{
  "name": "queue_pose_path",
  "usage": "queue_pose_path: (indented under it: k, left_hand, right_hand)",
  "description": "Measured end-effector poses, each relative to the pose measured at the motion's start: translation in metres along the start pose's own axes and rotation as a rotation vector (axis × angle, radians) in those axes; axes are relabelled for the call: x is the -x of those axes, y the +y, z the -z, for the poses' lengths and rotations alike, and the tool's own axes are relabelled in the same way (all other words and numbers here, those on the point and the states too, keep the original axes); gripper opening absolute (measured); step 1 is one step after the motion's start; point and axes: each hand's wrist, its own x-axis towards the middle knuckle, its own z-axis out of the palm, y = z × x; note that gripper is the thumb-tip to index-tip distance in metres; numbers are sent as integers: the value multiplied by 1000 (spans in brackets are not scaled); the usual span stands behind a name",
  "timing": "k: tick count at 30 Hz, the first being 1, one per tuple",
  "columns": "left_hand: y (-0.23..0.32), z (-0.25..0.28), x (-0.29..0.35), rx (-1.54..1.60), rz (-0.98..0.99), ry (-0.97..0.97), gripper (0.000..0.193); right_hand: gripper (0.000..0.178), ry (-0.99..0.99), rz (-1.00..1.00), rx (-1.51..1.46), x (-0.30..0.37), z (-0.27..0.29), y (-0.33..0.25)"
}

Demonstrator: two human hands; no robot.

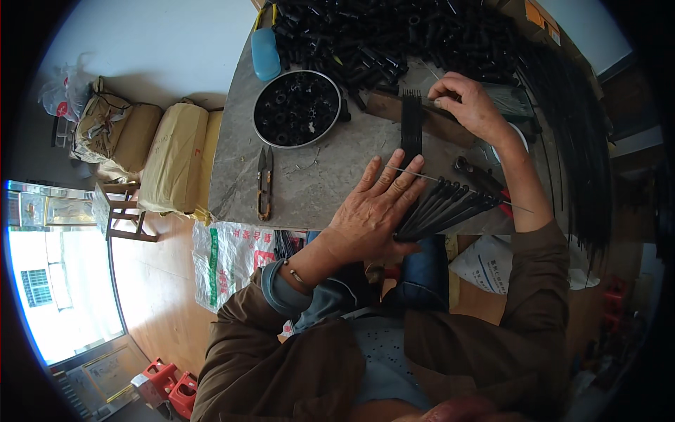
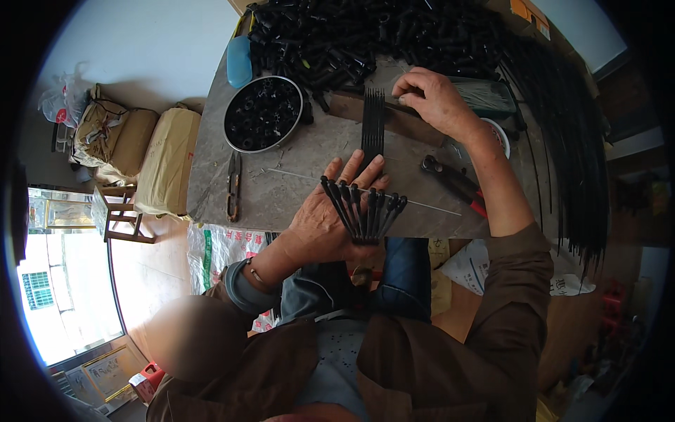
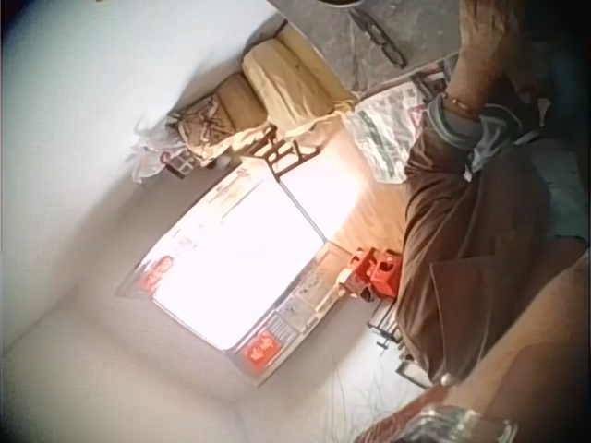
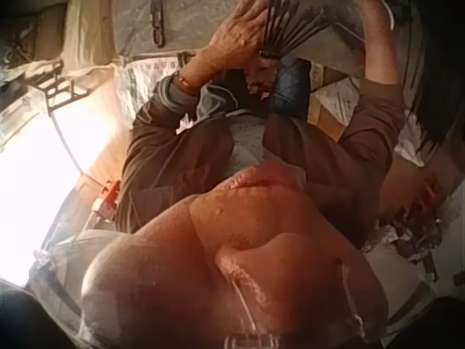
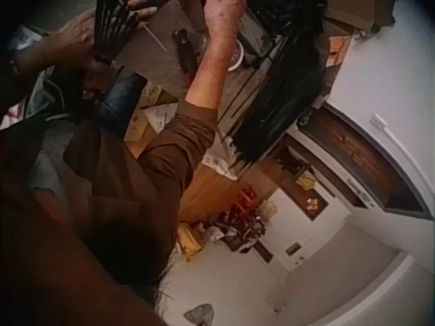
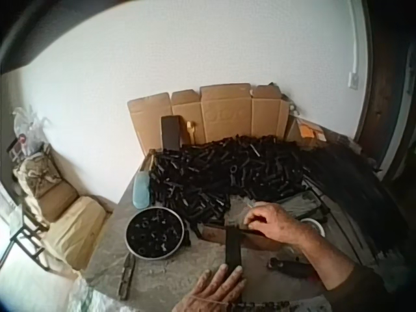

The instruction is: Manually inserting black rods into a hub and securing them using tools.

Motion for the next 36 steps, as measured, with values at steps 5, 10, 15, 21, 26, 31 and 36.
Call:
queue_pose_path:
  k: [5, 10, 15, 21, 26, 31, 36]
  left_hand:
    - [-1, -3, 1, -4, -15, 74, 91]
    - [-1, -2, 1, -3, -16, 66, 92]
    - [-1, -3, 3, -2, -11, 64, 93]
    - [-1, -3, 2, 3, -25, 71, 92]
    - [-1, -2, 3, 2, -27, 82, 91]
    - [0, 2, 0, -51, -38, 27, 98]
    - [1, 1, 2, -61, -28, 23, 96]
  right_hand:
    - [7, 73, -49, 187, -2, -8, -6]
    - [9, 43, 68, 215, -9, -4, 0]
    - [13, -47, -91, 8, -12, -8, 2]
    - [16, 161, -79, -75, 0, -14, -5]
    - [11, 25, 47, 591, 15, 8, -10]
    - [10, 134, 127, 548, -2, -13, -9]
    - [14, 453, -111, 488, 9, 42, 2]
